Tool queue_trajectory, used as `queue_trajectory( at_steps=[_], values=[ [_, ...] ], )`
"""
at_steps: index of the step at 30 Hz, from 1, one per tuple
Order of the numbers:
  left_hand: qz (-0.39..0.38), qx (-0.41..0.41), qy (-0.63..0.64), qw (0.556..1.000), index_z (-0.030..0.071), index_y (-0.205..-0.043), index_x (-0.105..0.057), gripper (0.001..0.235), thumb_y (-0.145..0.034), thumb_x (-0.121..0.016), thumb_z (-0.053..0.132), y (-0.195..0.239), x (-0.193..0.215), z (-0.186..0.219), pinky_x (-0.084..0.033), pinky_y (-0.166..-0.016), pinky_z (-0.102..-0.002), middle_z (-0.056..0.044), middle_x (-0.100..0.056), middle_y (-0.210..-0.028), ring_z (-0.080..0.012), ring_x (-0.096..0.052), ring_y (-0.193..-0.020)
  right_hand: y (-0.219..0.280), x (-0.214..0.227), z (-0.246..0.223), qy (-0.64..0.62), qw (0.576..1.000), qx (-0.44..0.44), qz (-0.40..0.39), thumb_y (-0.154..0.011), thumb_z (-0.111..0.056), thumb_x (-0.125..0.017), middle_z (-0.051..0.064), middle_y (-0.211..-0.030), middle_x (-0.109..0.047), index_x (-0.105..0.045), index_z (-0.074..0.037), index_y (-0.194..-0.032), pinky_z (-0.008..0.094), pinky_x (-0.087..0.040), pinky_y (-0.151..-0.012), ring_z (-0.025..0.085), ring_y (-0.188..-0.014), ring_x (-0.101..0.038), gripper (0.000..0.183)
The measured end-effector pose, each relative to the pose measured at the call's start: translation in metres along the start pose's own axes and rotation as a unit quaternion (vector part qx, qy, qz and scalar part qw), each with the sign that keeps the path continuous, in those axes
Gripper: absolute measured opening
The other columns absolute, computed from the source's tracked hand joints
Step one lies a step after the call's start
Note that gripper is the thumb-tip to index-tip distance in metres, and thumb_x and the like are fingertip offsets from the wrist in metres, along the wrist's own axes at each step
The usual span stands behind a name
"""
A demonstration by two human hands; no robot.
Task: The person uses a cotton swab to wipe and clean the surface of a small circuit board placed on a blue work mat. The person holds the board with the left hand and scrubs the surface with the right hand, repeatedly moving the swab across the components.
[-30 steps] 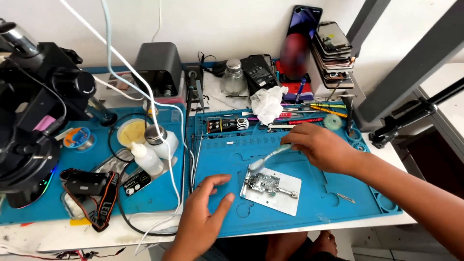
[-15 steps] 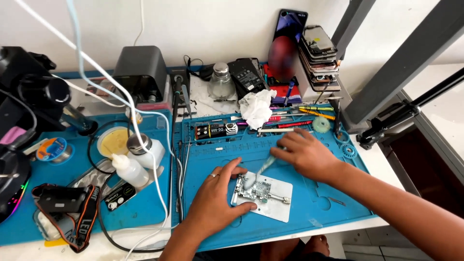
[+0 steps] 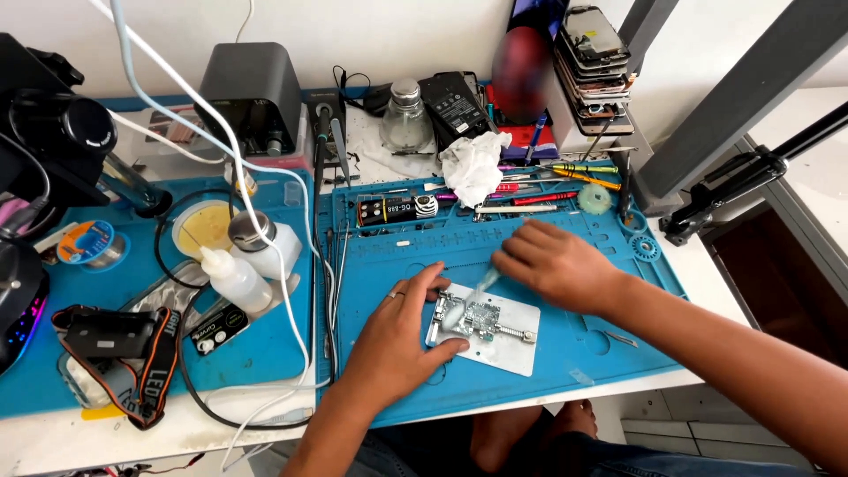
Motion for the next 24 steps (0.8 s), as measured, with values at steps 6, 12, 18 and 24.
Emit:
queue_trajectory(
  at_steps=[6, 12, 18, 24],
  values=[
    [0.006, 0.016, 0.004, 1.000, 0.014, -0.151, -0.033, 0.092, -0.077, -0.084, 0.034, 0.000, 0.000, 0.000, -0.049, -0.095, -0.044, -0.005, -0.060, -0.133, -0.0253, -0.058, -0.121, -0.002, -0.003, 0.003, 0.003, 0.999, -0.030, -0.043, -0.083, -0.005, -0.076, 0.013, -0.094, -0.064, -0.061, -0.006, -0.111, 0.041, -0.056, -0.082, 0.029, -0.090, -0.061, 0.032],
    [-0.004, 0.045, 0.002, 0.999, 0.017, -0.151, -0.033, 0.093, -0.076, -0.085, 0.035, 0.000, 0.002, 0.002, -0.049, -0.096, -0.044, -0.002, -0.061, -0.135, -0.0235, -0.058, -0.122, 0.005, -0.011, 0.017, 0.057, 0.994, -0.070, -0.057, -0.090, -0.008, -0.070, 0.011, -0.097, -0.061, -0.060, -0.007, -0.113, 0.038, -0.054, -0.077, 0.028, -0.089, -0.059, 0.025],
    [0.013, 0.020, 0.008, 1.000, 0.015, -0.150, -0.035, 0.087, -0.079, -0.083, 0.030, -0.001, -0.002, -0.005, -0.053, -0.090, -0.042, -0.003, -0.064, -0.133, -0.0239, -0.061, -0.119, -0.001, -0.013, 0.018, 0.025, 0.995, -0.043, -0.081, -0.088, -0.008, -0.071, 0.011, -0.092, -0.064, -0.062, -0.005, -0.114, 0.042, -0.055, -0.085, 0.028, -0.085, -0.062, 0.027],
    [0.016, 0.018, 0.012, 1.000, 0.015, -0.150, -0.035, 0.086, -0.079, -0.083, 0.030, 0.000, -0.003, -0.006, -0.054, -0.092, -0.042, -0.004, -0.064, -0.133, -0.0251, -0.061, -0.118, -0.007, -0.005, 0.013, 0.018, 0.999, 0.003, -0.030, -0.095, -0.008, -0.066, 0.010, -0.085, -0.058, -0.060, -0.005, -0.103, 0.039, -0.052, -0.075, 0.026, -0.078, -0.054, 0.011]
  ],
)
Point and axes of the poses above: each hand's wrist, its own y-axis away from the middle knuckle, its own x-axis out of the back of the hand, z = x × y, the point moved 2 cm from there along -y, towards the middle knuckle
